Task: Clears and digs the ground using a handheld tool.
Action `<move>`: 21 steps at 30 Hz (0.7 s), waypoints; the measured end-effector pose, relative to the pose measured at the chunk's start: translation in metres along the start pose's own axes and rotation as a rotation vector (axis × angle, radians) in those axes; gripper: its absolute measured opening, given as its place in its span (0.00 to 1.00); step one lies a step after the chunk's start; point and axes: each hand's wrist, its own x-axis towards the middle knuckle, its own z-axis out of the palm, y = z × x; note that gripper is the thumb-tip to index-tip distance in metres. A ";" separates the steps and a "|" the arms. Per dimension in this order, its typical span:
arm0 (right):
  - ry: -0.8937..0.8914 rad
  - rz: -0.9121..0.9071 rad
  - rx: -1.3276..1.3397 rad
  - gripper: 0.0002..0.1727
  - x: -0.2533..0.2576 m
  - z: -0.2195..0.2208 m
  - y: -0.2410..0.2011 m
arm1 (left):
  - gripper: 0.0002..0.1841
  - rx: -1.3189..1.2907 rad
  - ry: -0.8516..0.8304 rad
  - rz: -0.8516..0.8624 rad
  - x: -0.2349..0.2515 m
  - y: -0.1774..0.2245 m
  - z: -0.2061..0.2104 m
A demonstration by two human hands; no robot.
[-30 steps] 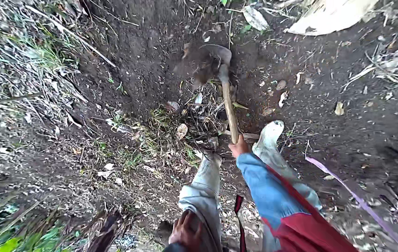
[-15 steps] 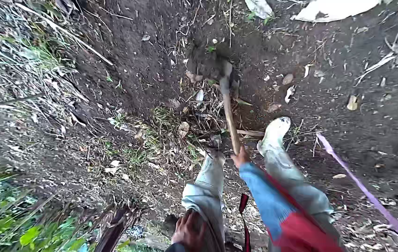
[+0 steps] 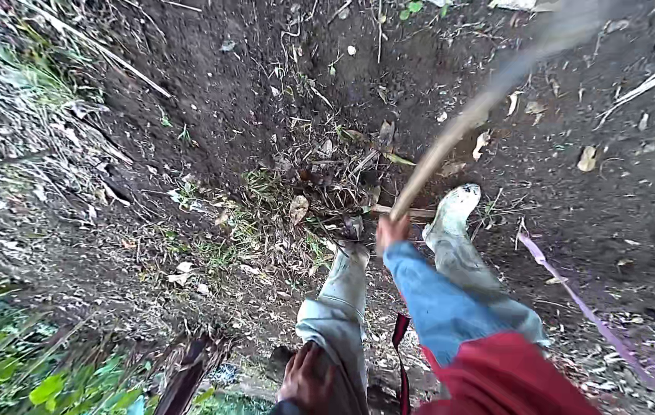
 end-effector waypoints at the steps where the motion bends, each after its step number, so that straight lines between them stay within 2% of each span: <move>1: -0.120 0.041 -0.336 0.44 -0.009 -0.015 0.048 | 0.38 -0.015 -0.028 -0.001 -0.002 0.004 -0.006; 3: -0.363 0.104 -0.801 0.45 -0.036 -0.038 0.100 | 0.38 -0.023 -0.040 -0.009 0.001 0.004 -0.011; 4: -0.427 0.130 -0.919 0.45 -0.051 -0.045 0.112 | 0.39 -0.023 -0.042 -0.011 0.003 0.003 -0.010; 6: -0.406 0.178 -0.925 0.45 -0.078 -0.051 0.111 | 0.39 -0.020 -0.066 -0.006 0.000 0.001 -0.003; 9: -0.146 0.123 -0.554 0.45 -0.065 -0.028 0.052 | 0.39 -0.027 -0.062 -0.009 0.004 -0.001 -0.005; 12: 0.118 0.023 0.074 0.45 -0.034 -0.002 -0.050 | 0.39 -0.041 -0.065 -0.011 0.004 -0.004 -0.004; 14: 0.182 -0.033 0.430 0.37 -0.012 0.013 -0.102 | 0.39 -0.040 -0.070 -0.021 0.003 -0.005 -0.002; 15: 0.200 -0.065 0.504 0.31 0.000 0.019 -0.113 | 0.39 -0.039 -0.062 -0.022 0.005 -0.005 -0.001; 16: 0.197 -0.073 0.471 0.30 0.009 0.022 -0.111 | 0.39 -0.034 -0.068 -0.032 0.007 -0.004 -0.002; 17: 0.170 -0.056 0.300 0.34 0.011 0.019 -0.090 | 0.40 -0.026 -0.092 -0.049 0.004 -0.005 -0.003; 18: 0.084 -0.009 0.027 0.42 0.003 0.006 -0.056 | 0.39 -0.023 -0.111 -0.055 -0.001 -0.004 -0.006; 19: -0.031 0.019 -0.285 0.46 -0.005 -0.010 -0.021 | 0.39 -0.031 -0.111 -0.048 0.000 -0.002 -0.009; 21: -0.213 0.038 -0.693 0.48 -0.031 -0.028 0.020 | 0.40 -0.047 -0.067 -0.032 0.008 -0.002 -0.012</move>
